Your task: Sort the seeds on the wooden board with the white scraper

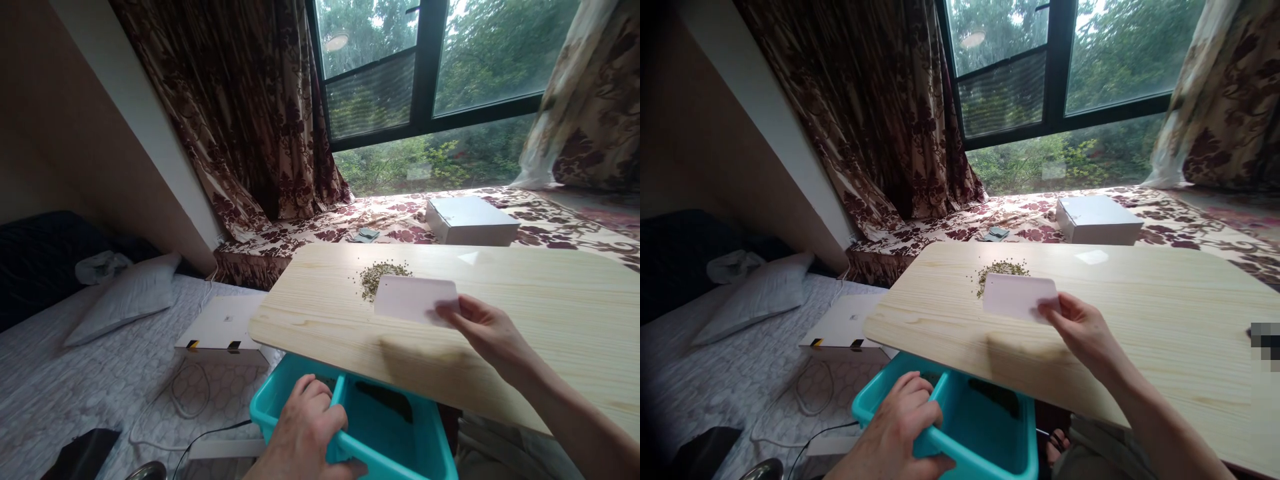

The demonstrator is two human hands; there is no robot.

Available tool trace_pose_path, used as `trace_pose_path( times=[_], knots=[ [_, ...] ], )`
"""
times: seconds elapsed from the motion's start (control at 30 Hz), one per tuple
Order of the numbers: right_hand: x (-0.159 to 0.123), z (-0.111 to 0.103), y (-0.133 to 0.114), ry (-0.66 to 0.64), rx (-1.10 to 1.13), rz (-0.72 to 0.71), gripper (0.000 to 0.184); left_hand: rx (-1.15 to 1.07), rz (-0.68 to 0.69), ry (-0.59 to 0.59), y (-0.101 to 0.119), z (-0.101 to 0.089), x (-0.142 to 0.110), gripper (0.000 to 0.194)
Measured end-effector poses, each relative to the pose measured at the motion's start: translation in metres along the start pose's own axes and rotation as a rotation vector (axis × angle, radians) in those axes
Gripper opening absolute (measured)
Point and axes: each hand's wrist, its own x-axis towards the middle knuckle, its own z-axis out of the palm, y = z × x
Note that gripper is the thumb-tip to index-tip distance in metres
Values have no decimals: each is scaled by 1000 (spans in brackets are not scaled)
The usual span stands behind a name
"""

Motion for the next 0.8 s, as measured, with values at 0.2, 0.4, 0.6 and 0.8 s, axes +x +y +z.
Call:
trace_pose_path(
  times=[0.2, 0.4, 0.6, 0.8],
  knots=[
    [16, 1, 13, 43, -18, -10, 26, 3, 15, 23, 0, -1, -1, 53],
    [17, -7, 27, 49, -30, 11, 25, 23, 7, -49, 10, -18, 4, 48],
    [18, -8, 28, 71, -38, -6, 29, 37, 17, -10, 1, 3, -2, 53],
    [18, -5, 23, 106, -63, -29, 33, 26, 36, 11, -2, 8, -3, 51]
  ],
)
